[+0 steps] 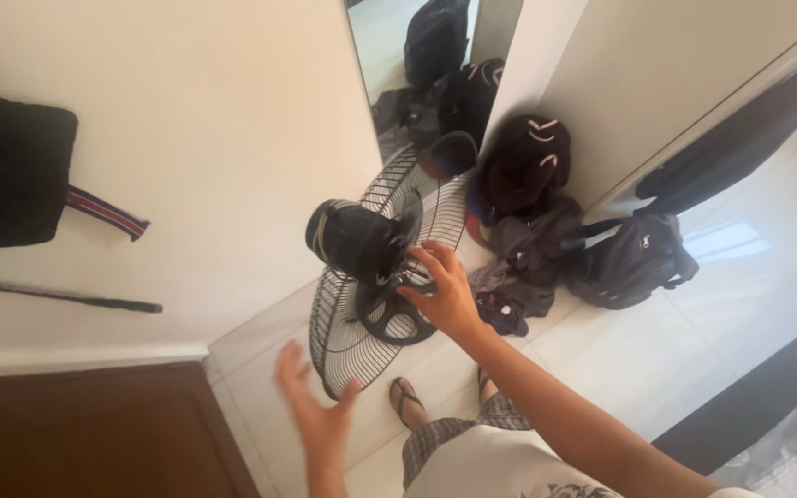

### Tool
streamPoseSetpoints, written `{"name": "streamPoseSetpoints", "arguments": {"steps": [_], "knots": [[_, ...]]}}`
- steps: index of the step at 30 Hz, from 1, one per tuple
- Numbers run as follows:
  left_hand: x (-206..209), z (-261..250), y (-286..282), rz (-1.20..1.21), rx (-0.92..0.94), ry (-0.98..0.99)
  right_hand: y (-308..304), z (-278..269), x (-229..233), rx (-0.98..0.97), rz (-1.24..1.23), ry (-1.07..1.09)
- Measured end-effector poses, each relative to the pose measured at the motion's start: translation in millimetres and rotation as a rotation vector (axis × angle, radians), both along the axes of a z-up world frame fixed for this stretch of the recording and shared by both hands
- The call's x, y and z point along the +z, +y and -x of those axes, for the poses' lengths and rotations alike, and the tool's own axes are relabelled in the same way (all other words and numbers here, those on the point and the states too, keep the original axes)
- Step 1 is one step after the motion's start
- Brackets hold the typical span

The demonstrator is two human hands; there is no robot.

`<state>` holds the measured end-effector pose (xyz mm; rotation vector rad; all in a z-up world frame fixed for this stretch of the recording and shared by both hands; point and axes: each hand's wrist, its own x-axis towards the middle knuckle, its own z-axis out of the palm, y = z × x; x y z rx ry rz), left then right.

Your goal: The person reassembles a standing electric fan by hand. They attach the fan blades to the motor hub, then secure the rear grille and finally the front grille, completing the assembly.

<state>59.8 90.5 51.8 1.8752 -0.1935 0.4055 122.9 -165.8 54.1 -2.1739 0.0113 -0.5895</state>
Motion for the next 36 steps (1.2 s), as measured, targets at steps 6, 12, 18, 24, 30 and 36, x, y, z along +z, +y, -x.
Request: {"name": "streamPoseSetpoints", "arguments": {"steps": [6, 12, 18, 24, 30, 36], "knots": [[-24.4, -11.0, -26.9, 0.253, 0.003, 0.307, -14.0, -11.2, 0.4, -0.043, -0.005, 0.005], [-30.1, -7.8, -20.1, 0.278, -0.014, 0.307, -122.4, -33.3, 6.5, -0.412, -0.731, -0.098], [-24.1, -12.1, -30.5, 0.292, 0.018, 0.305, -151.7, -68.1, -11.9, -0.227, -0.619, -0.024], [-31.1, -17.2, -38.6, 0.117, 0.174, 0.217, -164.3, -113.8, -34.7, 0.012, -0.445, -0.006], [-36.1, -11.9, -66.7, 0.200, 0.240, 0.196, -199.5, -141.5, -50.9, -0.031, -0.409, 0.102], [-32.2, -14.7, -77.5, 0.100, 0.294, 0.158, -224.7, -144.5, -55.4, 0.018, -0.398, 0.122]]}}
